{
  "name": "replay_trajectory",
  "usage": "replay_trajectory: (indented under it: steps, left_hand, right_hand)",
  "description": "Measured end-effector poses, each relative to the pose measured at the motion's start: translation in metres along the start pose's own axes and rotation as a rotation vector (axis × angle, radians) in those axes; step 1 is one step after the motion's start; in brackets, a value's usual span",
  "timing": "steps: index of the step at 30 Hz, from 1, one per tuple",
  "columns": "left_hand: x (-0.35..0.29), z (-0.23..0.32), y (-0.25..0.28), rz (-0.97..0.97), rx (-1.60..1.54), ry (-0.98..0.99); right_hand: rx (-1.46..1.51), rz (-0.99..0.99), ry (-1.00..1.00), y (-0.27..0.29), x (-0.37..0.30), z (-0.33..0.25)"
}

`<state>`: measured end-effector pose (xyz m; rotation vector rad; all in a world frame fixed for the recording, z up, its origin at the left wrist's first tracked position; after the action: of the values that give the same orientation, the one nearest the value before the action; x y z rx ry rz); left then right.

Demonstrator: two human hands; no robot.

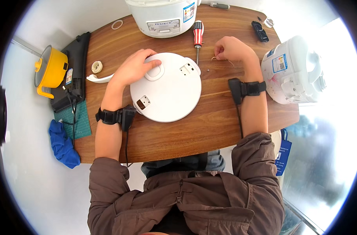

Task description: The person assembles a white plastic lid onto a rice cooker base. They align the lid, press it into place, then use a screwdriver to tighten screws on the underside of the lid. The person rotates the lid and cooker to access different screw locations.

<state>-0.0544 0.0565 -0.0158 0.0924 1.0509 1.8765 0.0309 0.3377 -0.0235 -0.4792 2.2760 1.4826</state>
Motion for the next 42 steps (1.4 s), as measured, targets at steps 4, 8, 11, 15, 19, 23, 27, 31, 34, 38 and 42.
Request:
replay_trajectory:
  steps: [4, 8, 11, 15, 19, 23, 27, 31, 34, 38, 42]
  left_hand:
    - [0.003, -0.001, -0.006, 0.03, 0.009, -0.008]
    - [0.005, 0.001, -0.006, 0.041, 0.013, -0.023]
    - [0.005, -0.001, -0.007, 0.048, 0.027, -0.03]
    - [0.008, -0.003, -0.008, 0.05, 0.059, -0.044]
    - [0.005, -0.008, -0.009, 0.032, 0.045, -0.021]
    - [0.006, -0.01, -0.011, 0.029, 0.024, -0.019]
    - [0.009, -0.004, -0.01, 0.027, 0.062, -0.038]
    - [0.006, -0.003, -0.007, 0.008, 0.023, -0.017]
    - [0.007, -0.003, -0.008, 0.0, 0.001, -0.004]
    - [0.008, 0.0, -0.008, -0.001, -0.022, -0.016]
    - [0.004, -0.005, -0.005, 0.013, 0.006, -0.059]
  right_hand:
    - [0.012, 0.217, -0.011, 0.017, 0.004, 0.031]
    - [-0.196, 0.617, -0.185, 0.032, -0.004, 0.075]
    - [-0.17, 0.774, -0.308, 0.041, -0.004, 0.091]
    - [-0.026, 0.868, -0.286, 0.041, -0.003, 0.112]
    - [0.193, 0.848, -0.326, 0.037, 0.007, 0.117]
    - [0.416, 0.851, -0.304, 0.032, 0.006, 0.108]
    - [1.105, 0.822, -0.023, 0.012, 0.029, 0.145]
    - [1.642, 0.883, 0.234, 0.006, 0.038, 0.151]
    - [1.841, 0.887, 0.324, 0.007, 0.041, 0.155]
    - [1.781, 0.993, 0.266, 0.01, 0.029, 0.156]
    - [1.565, 0.976, 0.312, 0.031, 0.01, 0.106]
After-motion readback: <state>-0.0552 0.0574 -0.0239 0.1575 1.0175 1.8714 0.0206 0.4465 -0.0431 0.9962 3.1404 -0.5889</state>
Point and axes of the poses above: each hand's wrist, its own x-axis towards the middle knuckle, its own y-axis out of the back of the hand, z = x × y, the point moved 8 cm from there along x, towards the middle knuckle, and after that the axes turned 12 degrees about -z, right-handed, at the moved point
